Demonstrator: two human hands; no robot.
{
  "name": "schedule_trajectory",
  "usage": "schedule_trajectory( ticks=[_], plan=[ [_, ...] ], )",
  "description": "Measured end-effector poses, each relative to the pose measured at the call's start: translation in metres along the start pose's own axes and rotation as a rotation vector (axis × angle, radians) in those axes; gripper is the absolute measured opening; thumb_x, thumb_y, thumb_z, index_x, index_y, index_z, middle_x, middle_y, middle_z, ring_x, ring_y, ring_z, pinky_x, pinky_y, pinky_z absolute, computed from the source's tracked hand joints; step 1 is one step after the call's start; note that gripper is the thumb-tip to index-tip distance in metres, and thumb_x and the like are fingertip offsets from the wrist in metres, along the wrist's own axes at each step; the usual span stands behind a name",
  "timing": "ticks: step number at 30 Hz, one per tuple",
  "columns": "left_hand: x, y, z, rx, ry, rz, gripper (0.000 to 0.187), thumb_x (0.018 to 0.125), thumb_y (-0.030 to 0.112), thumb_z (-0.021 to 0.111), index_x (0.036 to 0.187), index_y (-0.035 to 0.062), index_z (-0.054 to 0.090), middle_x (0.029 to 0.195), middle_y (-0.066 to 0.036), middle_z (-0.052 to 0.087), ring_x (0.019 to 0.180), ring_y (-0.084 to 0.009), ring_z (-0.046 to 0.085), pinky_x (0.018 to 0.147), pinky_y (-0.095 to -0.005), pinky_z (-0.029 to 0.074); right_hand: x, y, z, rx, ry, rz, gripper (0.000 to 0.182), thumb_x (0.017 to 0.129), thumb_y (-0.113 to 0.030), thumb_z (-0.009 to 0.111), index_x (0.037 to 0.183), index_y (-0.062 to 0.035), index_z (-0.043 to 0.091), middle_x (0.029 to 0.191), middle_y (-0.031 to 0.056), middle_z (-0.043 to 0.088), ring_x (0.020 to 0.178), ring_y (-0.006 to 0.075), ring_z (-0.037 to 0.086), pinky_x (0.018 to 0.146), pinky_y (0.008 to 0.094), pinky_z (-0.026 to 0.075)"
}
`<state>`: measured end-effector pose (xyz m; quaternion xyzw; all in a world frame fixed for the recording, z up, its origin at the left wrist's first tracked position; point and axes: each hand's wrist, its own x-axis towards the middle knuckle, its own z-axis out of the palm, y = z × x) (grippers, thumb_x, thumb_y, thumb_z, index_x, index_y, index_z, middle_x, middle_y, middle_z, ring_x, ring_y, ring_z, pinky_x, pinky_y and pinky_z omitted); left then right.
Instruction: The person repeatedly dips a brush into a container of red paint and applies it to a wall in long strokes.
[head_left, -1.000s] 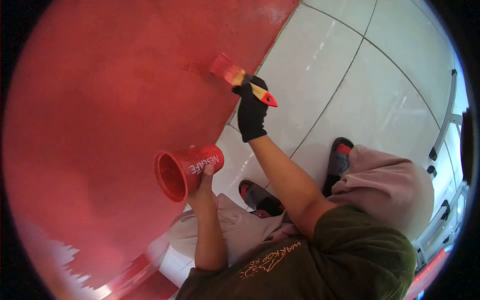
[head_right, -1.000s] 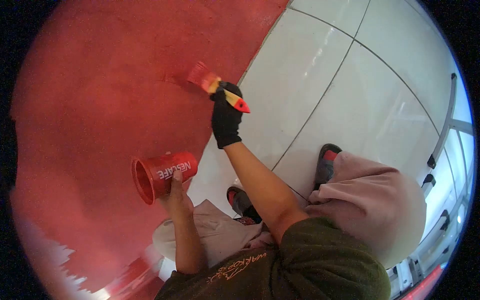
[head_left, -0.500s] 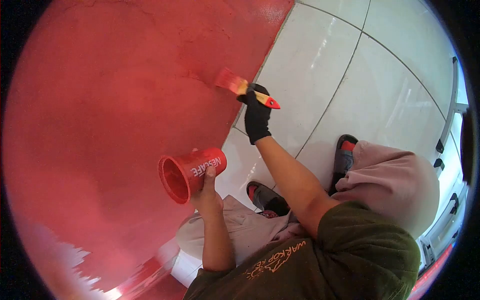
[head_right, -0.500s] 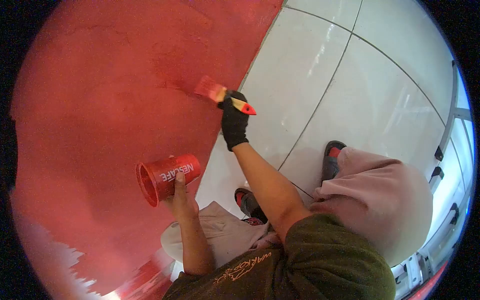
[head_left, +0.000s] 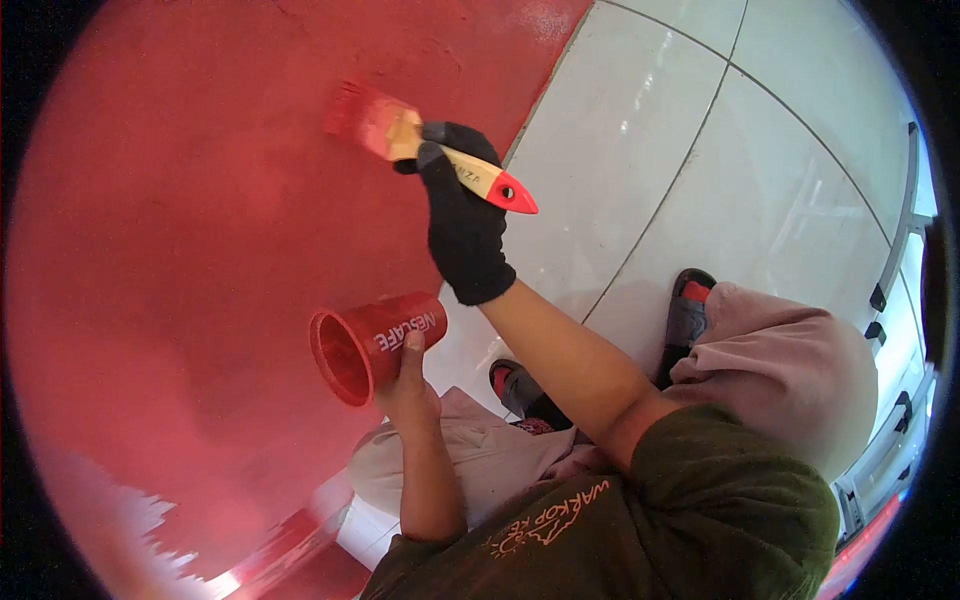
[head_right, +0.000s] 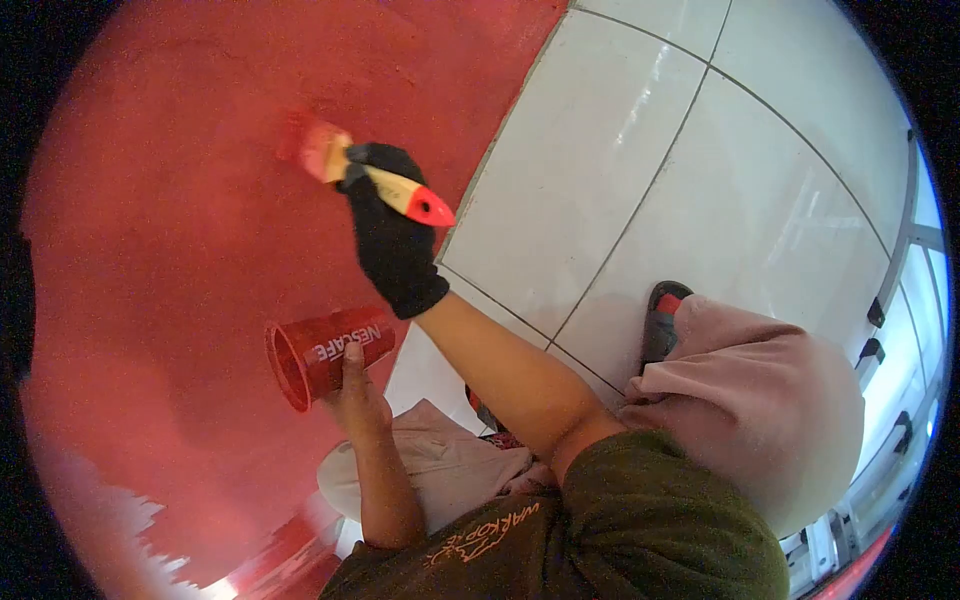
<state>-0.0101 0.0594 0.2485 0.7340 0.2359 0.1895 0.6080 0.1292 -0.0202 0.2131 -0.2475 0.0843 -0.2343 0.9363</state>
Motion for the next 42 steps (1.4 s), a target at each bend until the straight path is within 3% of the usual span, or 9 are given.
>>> schedule_trajectory(
  ticks=[8, 10, 16, 18, 22, 29, 35, 39, 42],
  plan=[
    [0.0, 0.007, 0.008, -0.034, -0.079, 0.006, 0.056, 0.075, -0.008, 0.062, 0.126, -0.0006, 0.04, 0.127, -0.014, 0.047, 0.111, -0.0219, 0.049, 0.095, -0.0353, 0.042, -0.003, 0.074, -0.115, -0.334, 0.345, 0.12, 0.018, 0.09, -0.015, 0.052, 0.102, -0.0015, 0.053, 0.088, 0.0085, 0.06, 0.074, 0.0163, 0.06, 0.069, 0.0286, 0.049],
    [0.001, 0.004, 0.006, -0.038, -0.084, 0.015, 0.057, 0.075, -0.009, 0.062, 0.127, -0.0006, 0.038, 0.127, -0.015, 0.047, 0.111, -0.0223, 0.049, 0.095, -0.0356, 0.042, 0.006, 0.065, -0.109, -0.534, 0.32, 0.126, 0.017, 0.09, -0.015, 0.052, 0.101, -0.002, 0.053, 0.086, 0.0072, 0.059, 0.073, 0.0146, 0.058, 0.068, 0.0276, 0.048],
    [0.008, -0.001, 0.001, -0.025, -0.013, 0.016, 0.064, 0.075, -0.002, 0.065, 0.13, 0.0015, 0.033, 0.126, -0.015, 0.046, 0.111, -0.0238, 0.049, 0.094, -0.0382, 0.043, 0.011, 0.008, -0.009, -0.463, 0.041, -0.144, 0.014, 0.088, -0.006, 0.054, 0.101, -0.0026, 0.053, 0.09, 0.0047, 0.058, 0.082, 0.0121, 0.056, 0.074, 0.0264, 0.047],
    [0.01, 0.001, 0.002, 0.023, 0.028, 0.011, 0.068, 0.076, 0.005, 0.068, 0.132, 0.0035, 0.03, 0.125, -0.015, 0.047, 0.112, -0.0242, 0.048, 0.094, -0.0396, 0.043, 0.013, -0.009, 0.006, -0.128, 0.014, -0.041, 0.015, 0.087, -0.005, 0.054, 0.101, -0.0015, 0.053, 0.091, 0.0062, 0.059, 0.082, 0.0136, 0.058, 0.075, 0.027, 0.047],
    [0.011, 0.007, 0.007, -0.062, 0.009, 0.042, 0.059, 0.075, -0.008, 0.063, 0.127, 0.0004, 0.036, 0.126, -0.016, 0.047, 0.108, -0.0244, 0.051, 0.093, -0.0369, 0.045, 0.042, 0.03, -0.064, -0.304, 0.264, -0.127, 0.017, 0.091, -0.013, 0.05, 0.102, 0.0002, 0.053, 0.092, 0.009, 0.059, 0.074, 0.0171, 0.06, 0.07, 0.0285, 0.05],
    [0.01, 0.003, 0.004, -0.061, -0.031, 0.051, 0.058, 0.076, -0.009, 0.061, 0.127, 0.0003, 0.036, 0.127, -0.015, 0.046, 0.11, -0.0241, 0.05, 0.094, -0.0361, 0.044, 0.021, 0.093, -0.168, -0.607, 0.454, 0.147, 0.018, 0.089, -0.017, 0.053, 0.098, -0.0024, 0.057, 0.092, 0.0088, 0.062, 0.085, 0.0185, 0.058, 0.076, 0.0309, 0.046],
    [0.009, 0.006, 0.005, -0.029, -0.038, 0.028, 0.061, 0.076, -0.011, 0.058, 0.13, 0.0006, 0.032, 0.129, -0.016, 0.045, 0.113, -0.0243, 0.048, 0.095, -0.0367, 0.044, 0.015, 0.099, -0.123, -0.469, 0.264, 0.076, 0.02, 0.088, -0.014, 0.057, 0.106, -0.0039, 0.055, 0.092, 0.0041, 0.059, 0.08, 0.0119, 0.057, 0.07, 0.0262, 0.049],
    [0.009, 0.005, 0.003, -0.042, -0.017, 0.011, 0.061, 0.076, -0.011, 0.058, 0.131, 0.0006, 0.032, 0.129, -0.017, 0.044, 0.114, -0.0244, 0.048, 0.095, -0.0375, 0.044, 0.019, 0.053, -0.052, -0.386, 0.162, -0.057, 0.02, 0.088, -0.012, 0.056, 0.106, -0.002, 0.054, 0.092, 0.0057, 0.059, 0.082, 0.0135, 0.058, 0.07, 0.0268, 0.05],
    [0.009, 0.004, 0.002, 0.003, -0.04, 0.056, 0.062, 0.078, 0.001, 0.064, 0.13, 0.0042, 0.031, 0.125, -0.016, 0.047, 0.11, -0.0246, 0.05, 0.091, -0.0398, 0.046, 0.018, 0.001, -0.003, -0.253, 0.07, -0.072, 0.02, 0.088, -0.01, 0.056, 0.105, -0.0011, 0.053, 0.095, 0.007, 0.058, 0.083, 0.0156, 0.059, 0.072, 0.0282, 0.051]
  ],
)
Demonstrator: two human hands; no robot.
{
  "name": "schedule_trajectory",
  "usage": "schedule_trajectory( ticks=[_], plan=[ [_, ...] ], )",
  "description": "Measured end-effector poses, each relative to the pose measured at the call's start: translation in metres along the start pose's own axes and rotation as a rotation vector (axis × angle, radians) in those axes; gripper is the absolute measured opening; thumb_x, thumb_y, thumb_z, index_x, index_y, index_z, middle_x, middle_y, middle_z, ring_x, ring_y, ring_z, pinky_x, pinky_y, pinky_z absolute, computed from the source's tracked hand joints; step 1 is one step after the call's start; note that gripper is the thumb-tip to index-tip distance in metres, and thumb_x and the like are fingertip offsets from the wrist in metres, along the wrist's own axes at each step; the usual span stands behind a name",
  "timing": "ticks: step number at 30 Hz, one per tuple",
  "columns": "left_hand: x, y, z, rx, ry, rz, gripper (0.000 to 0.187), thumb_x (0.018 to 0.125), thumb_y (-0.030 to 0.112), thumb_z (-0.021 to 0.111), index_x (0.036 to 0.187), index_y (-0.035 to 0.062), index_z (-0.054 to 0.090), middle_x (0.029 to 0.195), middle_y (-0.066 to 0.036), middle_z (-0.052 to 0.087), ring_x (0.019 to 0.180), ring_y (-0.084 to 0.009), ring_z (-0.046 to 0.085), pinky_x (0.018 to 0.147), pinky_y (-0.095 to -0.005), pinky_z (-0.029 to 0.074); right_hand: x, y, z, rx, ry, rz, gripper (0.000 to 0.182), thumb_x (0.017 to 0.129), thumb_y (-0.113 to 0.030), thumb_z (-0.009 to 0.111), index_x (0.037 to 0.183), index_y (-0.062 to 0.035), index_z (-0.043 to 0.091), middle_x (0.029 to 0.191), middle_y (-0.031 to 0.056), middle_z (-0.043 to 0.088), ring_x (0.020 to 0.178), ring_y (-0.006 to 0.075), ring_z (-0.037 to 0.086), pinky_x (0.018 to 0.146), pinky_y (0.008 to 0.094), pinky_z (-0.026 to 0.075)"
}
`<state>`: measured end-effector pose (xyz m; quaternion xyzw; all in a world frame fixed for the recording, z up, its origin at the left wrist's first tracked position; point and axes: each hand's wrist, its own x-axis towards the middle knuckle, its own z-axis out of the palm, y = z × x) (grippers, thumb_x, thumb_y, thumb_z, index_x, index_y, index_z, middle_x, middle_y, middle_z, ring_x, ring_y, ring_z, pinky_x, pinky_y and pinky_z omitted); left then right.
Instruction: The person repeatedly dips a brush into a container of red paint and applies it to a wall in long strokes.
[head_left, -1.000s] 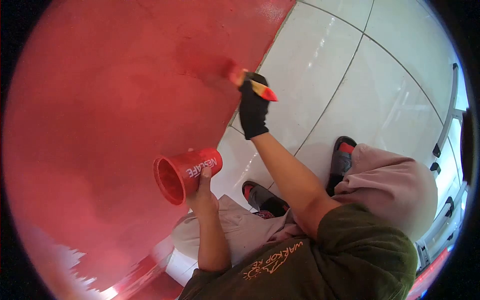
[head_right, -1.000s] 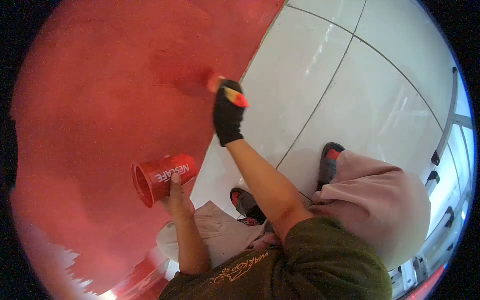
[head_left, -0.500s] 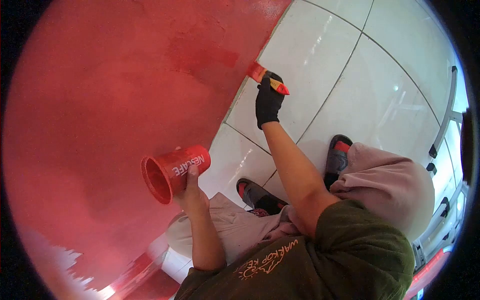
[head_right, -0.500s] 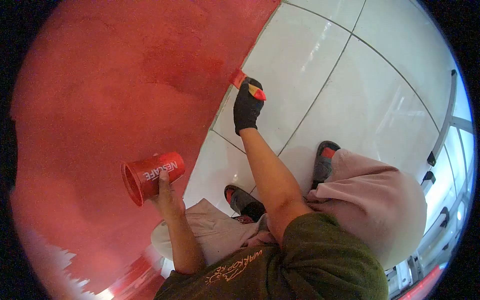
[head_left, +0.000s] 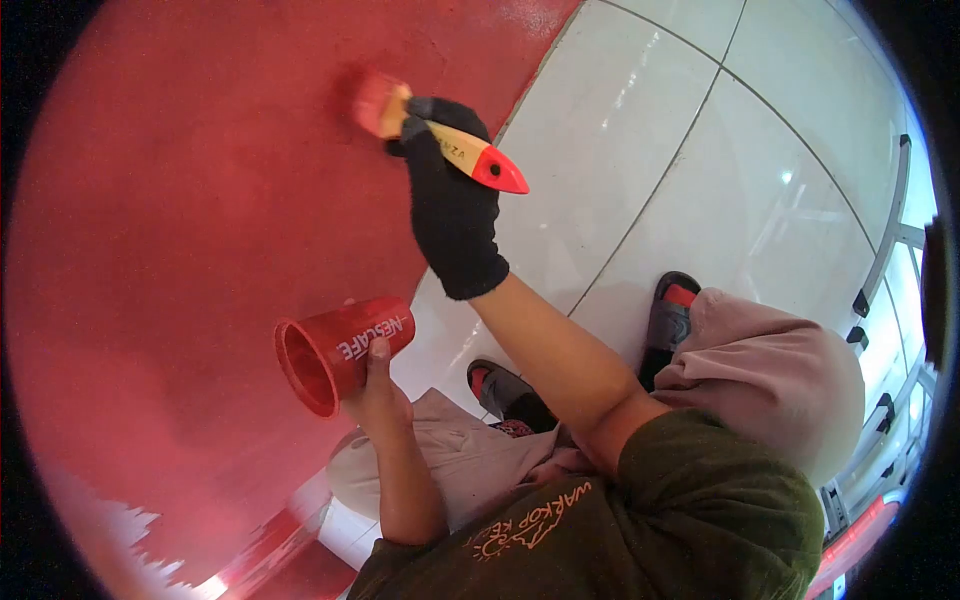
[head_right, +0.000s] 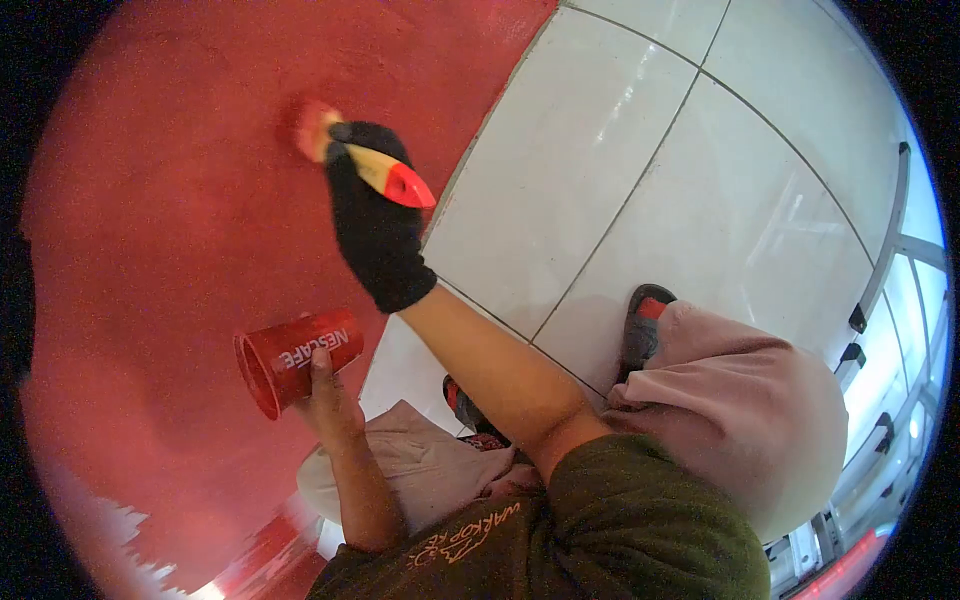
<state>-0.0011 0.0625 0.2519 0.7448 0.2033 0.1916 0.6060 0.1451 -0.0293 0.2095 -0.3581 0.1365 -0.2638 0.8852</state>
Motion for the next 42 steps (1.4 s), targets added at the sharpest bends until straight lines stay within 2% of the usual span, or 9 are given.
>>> schedule_trajectory(
  ticks=[2, 5, 12, 15, 20, 25, 28, 33, 42],
  plan=[
    [0.0, -0.001, -0.003, 0.011, 0.028, -0.037, 0.065, 0.078, 0.0, 0.064, 0.132, 0.0042, 0.029, 0.126, -0.016, 0.046, 0.111, -0.0252, 0.049, 0.092, -0.0401, 0.045, 0.001, -0.013, 0.003, 0.109, -0.065, 0.033, 0.02, 0.088, -0.01, 0.056, 0.105, -0.0006, 0.052, 0.096, 0.0076, 0.057, 0.084, 0.0168, 0.06, 0.073, 0.0292, 0.051],
    [0.0, 0.005, 0.004, -0.046, 0.046, -0.031, 0.061, 0.076, -0.01, 0.06, 0.13, 0.0006, 0.033, 0.129, -0.016, 0.045, 0.113, -0.0241, 0.048, 0.095, -0.0374, 0.044, 0.019, 0.001, -0.015, 0.209, 0.151, -0.081, 0.019, 0.088, -0.011, 0.055, 0.103, 0.0005, 0.052, 0.094, 0.0098, 0.058, 0.081, 0.0188, 0.061, 0.072, 0.0321, 0.053],
    [-0.002, 0.002, 0.002, -0.046, 0.012, -0.018, 0.06, 0.077, -0.007, 0.061, 0.129, -0.0002, 0.033, 0.129, -0.016, 0.044, 0.114, -0.024, 0.048, 0.095, -0.0379, 0.043, 0.041, 0.099, -0.114, -0.391, 0.237, 0.184, 0.023, 0.089, -0.019, 0.055, 0.104, -0.0026, 0.054, 0.09, 0.0056, 0.059, 0.075, 0.0124, 0.057, 0.066, 0.026, 0.049],
    [-0.003, 0.0, 0.0, 0.004, -0.014, 0.005, 0.066, 0.076, 0.006, 0.068, 0.131, 0.0043, 0.031, 0.125, -0.015, 0.047, 0.112, -0.0249, 0.049, 0.095, -0.0396, 0.043, 0.04, 0.114, -0.1, -0.333, 0.208, 0.144, 0.017, 0.088, -0.014, 0.055, 0.1, -0.0036, 0.056, 0.086, 0.0042, 0.06, 0.073, 0.0114, 0.056, 0.067, 0.0261, 0.047],
    [-0.002, 0.0, -0.001, 0.022, -0.011, -0.008, 0.067, 0.076, 0.006, 0.069, 0.131, 0.0043, 0.031, 0.125, -0.015, 0.047, 0.112, -0.0245, 0.048, 0.094, -0.0393, 0.043, 0.042, 0.033, -0.025, -0.239, 0.057, -0.01, 0.019, 0.088, -0.012, 0.056, 0.104, -0.0021, 0.054, 0.086, 0.0039, 0.059, 0.07, 0.0117, 0.057, 0.066, 0.0251, 0.048],
    [-0.003, -0.001, -0.001, 0.009, -0.012, 0.002, 0.066, 0.077, 0.003, 0.067, 0.132, 0.0042, 0.03, 0.126, -0.015, 0.047, 0.113, -0.0241, 0.048, 0.095, -0.0393, 0.042, 0.05, -0.039, 0.001, 0.274, -0.097, -0.076, 0.018, 0.089, -0.009, 0.053, 0.104, 0.0013, 0.052, 0.091, 0.008, 0.059, 0.079, 0.0182, 0.062, 0.07, 0.0307, 0.052],
    [-0.003, 0.001, 0.0, -0.009, -0.017, 0.016, 0.066, 0.077, 0.001, 0.067, 0.132, 0.004, 0.03, 0.125, -0.015, 0.047, 0.112, -0.0241, 0.049, 0.095, -0.0391, 0.042, 0.06, 0.001, -0.03, 0.139, 0.129, -0.068, 0.02, 0.089, -0.012, 0.054, 0.104, 0.0006, 0.053, 0.09, 0.0081, 0.059, 0.075, 0.016, 0.061, 0.067, 0.0292, 0.052],
    [-0.005, 0.002, 0.001, 0.0, -0.017, 0.023, 0.064, 0.077, 0.002, 0.067, 0.131, 0.0034, 0.032, 0.124, -0.014, 0.049, 0.11, -0.0237, 0.05, 0.094, -0.0385, 0.043, 0.058, 0.064, -0.074, -0.288, 0.213, 0.043, 0.02, 0.088, -0.017, 0.056, 0.101, -0.0007, 0.055, 0.087, 0.0055, 0.059, 0.073, 0.0113, 0.057, 0.064, 0.0257, 0.05],
    [-0.006, 0.001, 0.001, -0.003, 0.003, -0.016, 0.062, 0.077, -0.001, 0.066, 0.129, 0.0033, 0.034, 0.122, -0.014, 0.05, 0.11, -0.0234, 0.05, 0.094, -0.0367, 0.043, 0.06, -0.034, 0.012, 0.151, -0.094, -0.103, 0.021, 0.089, -0.015, 0.055, 0.103, 0.0011, 0.053, 0.088, 0.0083, 0.059, 0.078, 0.0169, 0.061, 0.07, 0.0282, 0.051]
  ],
)
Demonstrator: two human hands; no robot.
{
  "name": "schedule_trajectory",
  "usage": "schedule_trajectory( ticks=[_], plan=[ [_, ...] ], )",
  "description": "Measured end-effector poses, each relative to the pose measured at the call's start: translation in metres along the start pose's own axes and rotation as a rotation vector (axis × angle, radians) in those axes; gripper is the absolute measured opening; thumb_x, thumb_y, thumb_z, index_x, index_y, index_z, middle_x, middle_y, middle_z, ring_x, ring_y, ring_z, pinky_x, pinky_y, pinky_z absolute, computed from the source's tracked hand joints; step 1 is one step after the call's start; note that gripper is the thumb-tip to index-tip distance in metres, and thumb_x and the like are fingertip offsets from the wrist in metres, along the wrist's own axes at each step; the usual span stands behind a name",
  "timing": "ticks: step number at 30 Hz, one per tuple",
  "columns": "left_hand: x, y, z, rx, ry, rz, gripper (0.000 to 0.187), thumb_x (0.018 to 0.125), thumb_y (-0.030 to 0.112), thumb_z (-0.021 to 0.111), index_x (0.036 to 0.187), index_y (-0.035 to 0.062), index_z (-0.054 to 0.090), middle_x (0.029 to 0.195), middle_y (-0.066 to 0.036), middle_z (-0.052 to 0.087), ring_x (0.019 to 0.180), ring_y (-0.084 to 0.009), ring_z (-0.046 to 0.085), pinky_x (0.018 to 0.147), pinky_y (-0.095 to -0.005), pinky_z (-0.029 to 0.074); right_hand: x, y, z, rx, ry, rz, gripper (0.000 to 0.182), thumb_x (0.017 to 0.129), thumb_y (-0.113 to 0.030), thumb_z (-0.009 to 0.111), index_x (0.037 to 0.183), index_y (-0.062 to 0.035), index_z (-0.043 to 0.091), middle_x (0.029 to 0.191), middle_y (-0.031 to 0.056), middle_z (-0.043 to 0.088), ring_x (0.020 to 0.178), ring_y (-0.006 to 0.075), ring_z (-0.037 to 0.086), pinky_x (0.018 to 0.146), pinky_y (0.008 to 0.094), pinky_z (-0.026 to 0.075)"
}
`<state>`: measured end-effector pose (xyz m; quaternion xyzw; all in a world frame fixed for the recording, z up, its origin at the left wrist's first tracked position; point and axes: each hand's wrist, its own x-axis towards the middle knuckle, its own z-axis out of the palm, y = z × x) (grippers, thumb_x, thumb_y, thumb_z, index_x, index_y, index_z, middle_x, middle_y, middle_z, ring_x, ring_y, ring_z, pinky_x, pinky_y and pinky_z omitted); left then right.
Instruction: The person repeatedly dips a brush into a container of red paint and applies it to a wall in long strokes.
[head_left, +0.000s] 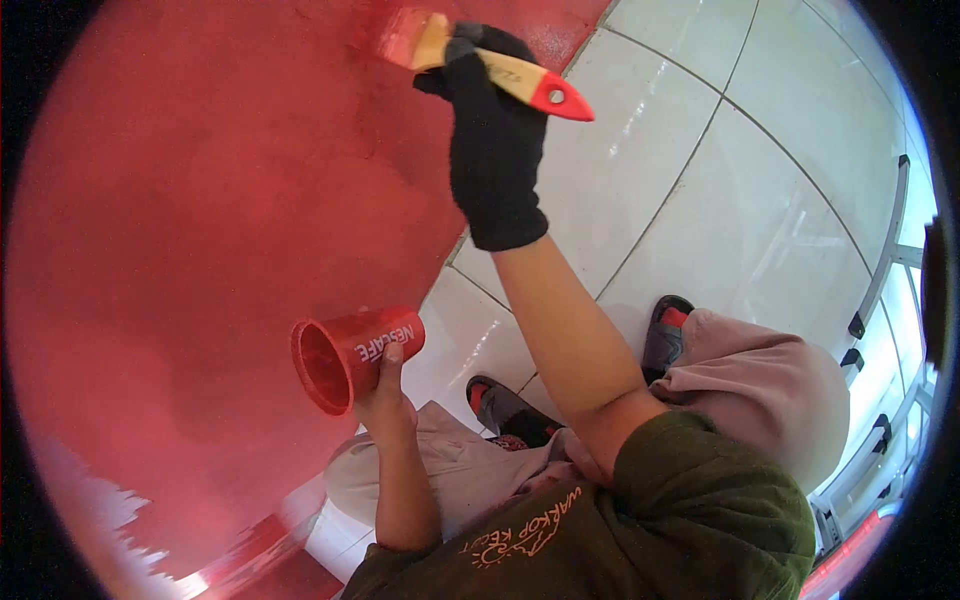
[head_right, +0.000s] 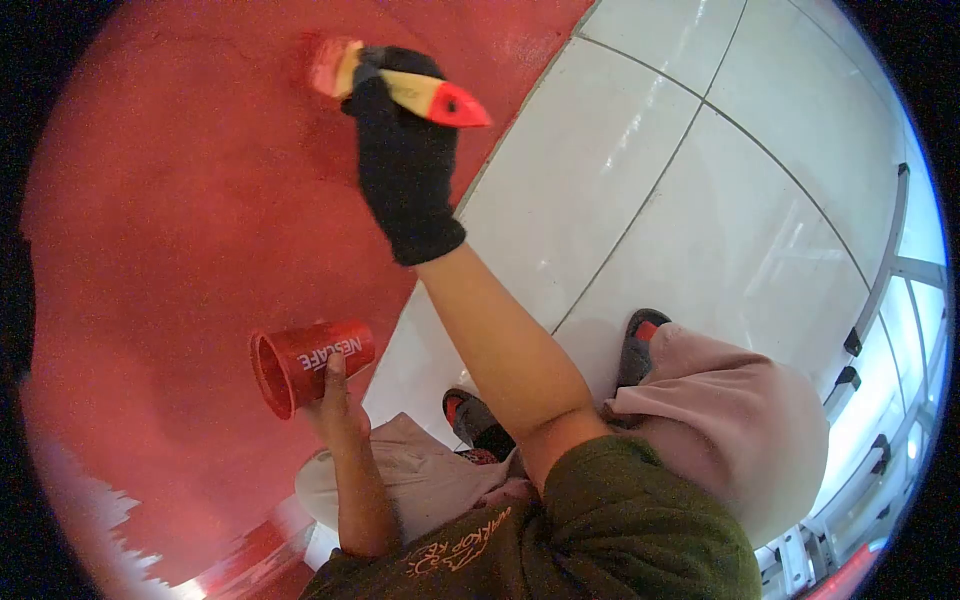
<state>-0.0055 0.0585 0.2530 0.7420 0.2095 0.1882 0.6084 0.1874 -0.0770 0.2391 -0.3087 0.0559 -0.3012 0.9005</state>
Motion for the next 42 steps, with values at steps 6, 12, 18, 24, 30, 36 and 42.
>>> schedule_trajectory(
  ticks=[6, 12, 18, 24, 30, 36, 42],
  plan=[
    [-0.002, 0.003, 0.004, -0.027, 0.003, -0.004, 0.063, 0.076, -0.002, 0.066, 0.129, 0.003, 0.034, 0.125, -0.015, 0.048, 0.111, -0.024, 0.049, 0.095, -0.0382, 0.042, 0.004, 0.09, -0.114, 0.132, 0.17, 0.239, 0.03, 0.09, -0.021, 0.053, 0.112, -0.0001, 0.049, 0.094, 0.012, 0.06, 0.078, 0.0205, 0.062, 0.068, 0.0348, 0.054],
    [-0.003, 0.0, 0.001, -0.055, 0.0, 0.004, 0.063, 0.075, -0.002, 0.067, 0.129, 0.0029, 0.035, 0.124, -0.015, 0.049, 0.111, -0.0242, 0.05, 0.096, -0.0386, 0.042, -0.015, 0.114, -0.166, -0.321, 0.338, 0.251, 0.023, 0.088, -0.019, 0.056, 0.105, -0.0033, 0.055, 0.094, 0.007, 0.061, 0.079, 0.0141, 0.06, 0.066, 0.0279, 0.053],
    [-0.001, 0.002, 0.0, -0.024, 0.001, 0.023, 0.06, 0.074, -0.002, 0.067, 0.126, 0.0029, 0.039, 0.123, -0.014, 0.05, 0.109, -0.0232, 0.052, 0.094, -0.0379, 0.043, -0.005, 0.044, -0.069, -0.036, 0.118, 0.155, 0.026, 0.088, -0.015, 0.056, 0.108, 0.0, 0.051, 0.095, 0.0091, 0.059, 0.08, 0.0186, 0.061, 0.071, 0.0325, 0.054],
    [0.0, 0.002, 0.0, -0.017, 0.008, 0.025, 0.059, 0.074, -0.002, 0.067, 0.126, 0.0029, 0.039, 0.123, -0.013, 0.051, 0.108, -0.0224, 0.052, 0.092, -0.0382, 0.044, -0.009, 0.071, -0.114, -0.143, 0.275, 0.12, 0.025, 0.089, -0.019, 0.055, 0.106, -0.0009, 0.053, 0.096, 0.0092, 0.06, 0.08, 0.0172, 0.061, 0.07, 0.0305, 0.052],
    [-0.001, 0.0, -0.004, -0.025, 0.002, 0.022, 0.059, 0.075, -0.002, 0.066, 0.127, 0.0029, 0.038, 0.124, -0.013, 0.05, 0.11, -0.0229, 0.05, 0.092, -0.0388, 0.045, -0.086, 0.132, -0.15, -0.406, 0.366, 0.405, 0.013, 0.088, -0.014, 0.055, 0.096, -0.0044, 0.057, 0.089, 0.003, 0.06, 0.079, 0.0112, 0.056, 0.071, 0.0255, 0.046],
    [0.0, 0.0, -0.008, -0.028, 0.027, 0.023, 0.06, 0.076, -0.004, 0.065, 0.128, 0.0028, 0.037, 0.125, -0.014, 0.049, 0.11, -0.0227, 0.05, 0.093, -0.0384, 0.045, -0.096, 0.097, -0.075, -0.358, 0.142, 0.178, 0.017, 0.089, -0.012, 0.054, 0.104, -0.0025, 0.053, 0.093, 0.0058, 0.057, 0.079, 0.0138, 0.057, 0.071, 0.0278, 0.049],
    [0.003, -0.002, -0.014, -0.032, 0.025, 0.001, 0.059, 0.075, -0.003, 0.066, 0.127, 0.0032, 0.039, 0.124, -0.013, 0.049, 0.109, -0.0221, 0.051, 0.092, -0.037, 0.045, -0.082, 0.037, -0.038, -0.224, 0.295, 0.089, 0.019, 0.091, -0.016, 0.05, 0.102, -0.0005, 0.052, 0.091, 0.0081, 0.058, 0.079, 0.016, 0.059, 0.069, 0.0286, 0.05]
  ],
)
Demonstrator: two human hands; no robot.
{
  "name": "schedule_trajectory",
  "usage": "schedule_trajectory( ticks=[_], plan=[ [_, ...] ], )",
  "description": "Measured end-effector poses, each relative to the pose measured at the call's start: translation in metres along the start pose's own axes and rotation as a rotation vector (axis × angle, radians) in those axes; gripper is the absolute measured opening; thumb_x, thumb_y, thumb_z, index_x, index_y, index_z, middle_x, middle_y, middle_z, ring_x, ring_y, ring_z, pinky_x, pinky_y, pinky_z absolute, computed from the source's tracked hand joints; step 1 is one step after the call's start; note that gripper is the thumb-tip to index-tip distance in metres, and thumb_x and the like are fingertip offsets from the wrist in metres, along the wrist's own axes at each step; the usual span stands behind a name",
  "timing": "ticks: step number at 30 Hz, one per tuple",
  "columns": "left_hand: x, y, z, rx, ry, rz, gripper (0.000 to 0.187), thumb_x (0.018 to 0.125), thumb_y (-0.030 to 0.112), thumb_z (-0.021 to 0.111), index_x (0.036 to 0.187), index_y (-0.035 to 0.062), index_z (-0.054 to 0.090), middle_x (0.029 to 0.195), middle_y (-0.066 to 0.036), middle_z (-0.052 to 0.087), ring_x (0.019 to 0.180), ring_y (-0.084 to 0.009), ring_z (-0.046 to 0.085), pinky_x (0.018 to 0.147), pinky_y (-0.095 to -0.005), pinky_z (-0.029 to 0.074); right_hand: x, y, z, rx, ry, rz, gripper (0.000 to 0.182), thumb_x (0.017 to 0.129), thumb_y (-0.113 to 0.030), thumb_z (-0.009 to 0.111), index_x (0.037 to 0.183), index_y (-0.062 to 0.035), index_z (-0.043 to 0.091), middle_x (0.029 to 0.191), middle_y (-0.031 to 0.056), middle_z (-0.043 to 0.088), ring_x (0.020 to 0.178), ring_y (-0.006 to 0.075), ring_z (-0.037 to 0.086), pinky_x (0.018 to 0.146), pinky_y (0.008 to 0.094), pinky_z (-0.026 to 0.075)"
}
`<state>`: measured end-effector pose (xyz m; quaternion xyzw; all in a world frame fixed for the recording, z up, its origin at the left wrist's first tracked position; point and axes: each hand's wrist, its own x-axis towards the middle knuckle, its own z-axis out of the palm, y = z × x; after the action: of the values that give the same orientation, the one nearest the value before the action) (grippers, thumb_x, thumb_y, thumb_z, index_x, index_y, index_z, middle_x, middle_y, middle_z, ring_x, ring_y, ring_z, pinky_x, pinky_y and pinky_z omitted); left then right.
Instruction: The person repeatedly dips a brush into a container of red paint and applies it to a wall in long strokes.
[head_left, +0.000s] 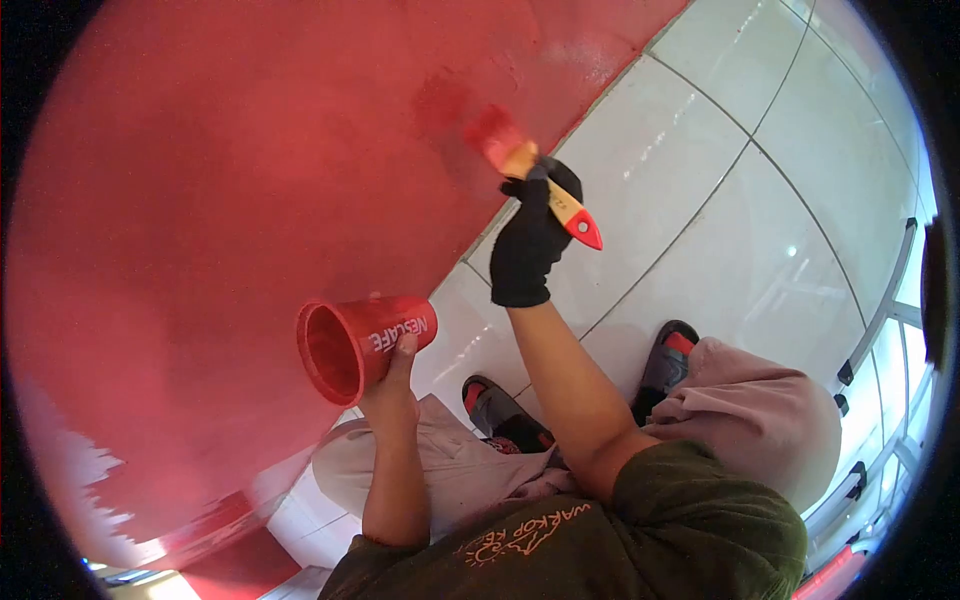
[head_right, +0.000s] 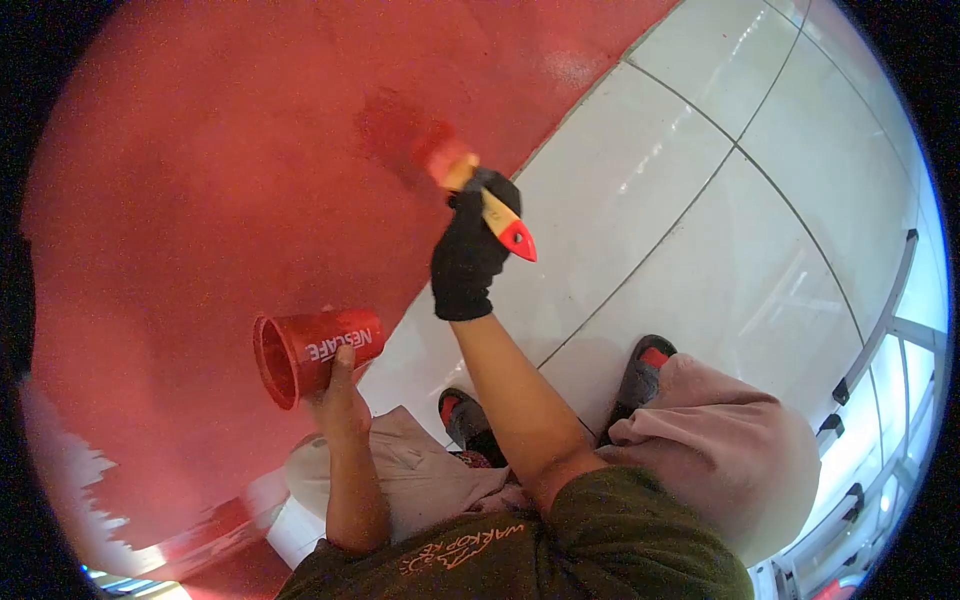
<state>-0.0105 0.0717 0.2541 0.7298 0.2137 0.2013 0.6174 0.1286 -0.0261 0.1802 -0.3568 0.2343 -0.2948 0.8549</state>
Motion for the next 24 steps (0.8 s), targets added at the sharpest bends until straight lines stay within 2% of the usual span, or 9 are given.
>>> schedule_trajectory(
  ticks=[2, 4, 5, 6, 9, 12, 17, 21, 24],
  plan=[
    [0.002, 0.0, 0.001, 0.001, -0.021, 0.018, 0.06, 0.074, -0.004, 0.066, 0.127, 0.0037, 0.039, 0.124, -0.013, 0.05, 0.109, -0.0217, 0.051, 0.092, -0.0365, 0.045, 0.003, 0.032, -0.017, -0.053, 0.064, 0.029, 0.021, 0.092, -0.02, 0.049, 0.102, -0.0016, 0.052, 0.09, 0.0081, 0.058, 0.076, 0.0155, 0.058, 0.066, 0.0277, 0.049],
    [0.0, 0.001, 0.002, -0.001, -0.016, 0.026, 0.061, 0.074, -0.003, 0.066, 0.128, 0.004, 0.039, 0.124, -0.013, 0.05, 0.109, -0.0219, 0.051, 0.092, -0.037, 0.045, 0.001, 0.071, -0.038, -0.364, 0.074, -0.018, 0.021, 0.092, -0.021, 0.05, 0.102, -0.003, 0.053, 0.09, 0.0075, 0.058, 0.073, 0.0144, 0.057, 0.065, 0.0268, 0.048],
    [-0.001, 0.001, 0.003, 0.008, -0.009, 0.025, 0.062, 0.074, -0.003, 0.067, 0.128, 0.0044, 0.038, 0.124, -0.012, 0.05, 0.109, -0.0222, 0.051, 0.092, -0.0376, 0.045, -0.004, 0.074, -0.041, -0.345, 0.025, 0.123, 0.02, 0.091, -0.02, 0.052, 0.102, -0.0041, 0.053, 0.089, 0.006, 0.057, 0.074, 0.0134, 0.056, 0.065, 0.0262, 0.048],
    [0.0, 0.0, 0.003, 0.009, -0.009, 0.027, 0.062, 0.074, -0.003, 0.067, 0.128, 0.0044, 0.038, 0.124, -0.012, 0.05, 0.109, -0.0222, 0.051, 0.092, -0.0376, 0.045, -0.005, 0.072, -0.034, -0.343, 0.024, 0.124, 0.02, 0.091, -0.02, 0.052, 0.102, -0.0041, 0.053, 0.089, 0.006, 0.057, 0.074, 0.0134, 0.056, 0.065, 0.0262, 0.048],
    [-0.003, -0.004, -0.002, 0.012, 0.005, 0.023, 0.061, 0.074, -0.003, 0.067, 0.128, 0.0047, 0.038, 0.124, -0.012, 0.05, 0.108, -0.0224, 0.051, 0.091, -0.0379, 0.046, -0.018, 0.037, 0.007, -0.143, -0.138, -0.014, 0.016, 0.089, -0.012, 0.054, 0.102, -0.0036, 0.052, 0.087, 0.0053, 0.056, 0.076, 0.0136, 0.057, 0.07, 0.0267, 0.048],
    [-0.004, -0.005, -0.004, 0.048, 0.046, -0.034, 0.061, 0.074, -0.005, 0.066, 0.128, 0.0048, 0.038, 0.121, -0.011, 0.051, 0.107, -0.0223, 0.052, 0.09, -0.037, 0.047, -0.02, -0.041, 0.046, 0.055, -0.237, 0.127, 0.018, 0.089, -0.012, 0.053, 0.105, -0.0026, 0.051, 0.089, 0.0064, 0.055, 0.078, 0.0163, 0.059, 0.072, 0.0277, 0.048],
    [-0.003, -0.003, -0.001, 0.061, 0.057, -0.055, 0.057, 0.074, -0.006, 0.066, 0.125, 0.0042, 0.041, 0.116, -0.009, 0.052, 0.103, -0.0205, 0.054, 0.088, -0.0351, 0.048, -0.014, -0.036, 0.042, 0.274, -0.238, 0.164, 0.022, 0.09, -0.014, 0.053, 0.107, -0.0017, 0.048, 0.092, 0.008, 0.055, 0.081, 0.0193, 0.06, 0.073, 0.0289, 0.048],
    [-0.001, 0.002, 0.004, 0.09, 0.026, -0.044, 0.056, 0.075, -0.006, 0.065, 0.125, 0.0042, 0.042, 0.119, -0.009, 0.052, 0.104, -0.0197, 0.054, 0.089, -0.0349, 0.047, -0.008, 0.042, -0.004, 0.214, -0.138, 0.193, 0.029, 0.091, -0.02, 0.051, 0.111, -0.0004, 0.045, 0.1, 0.0125, 0.055, 0.079, 0.0237, 0.061, 0.075, 0.0341, 0.051],
    [-0.001, -0.005, 0.0, 0.118, -0.006, 0.013, 0.056, 0.074, -0.006, 0.066, 0.124, 0.0036, 0.043, 0.119, -0.009, 0.052, 0.105, -0.0194, 0.053, 0.09, -0.0345, 0.047, -0.007, 0.073, -0.041, 0.064, -0.01, 0.127, 0.027, 0.091, -0.021, 0.052, 0.108, 0.0001, 0.049, 0.098, 0.0119, 0.056, 0.083, 0.0206, 0.06, 0.07, 0.0312, 0.053]
  ],
)
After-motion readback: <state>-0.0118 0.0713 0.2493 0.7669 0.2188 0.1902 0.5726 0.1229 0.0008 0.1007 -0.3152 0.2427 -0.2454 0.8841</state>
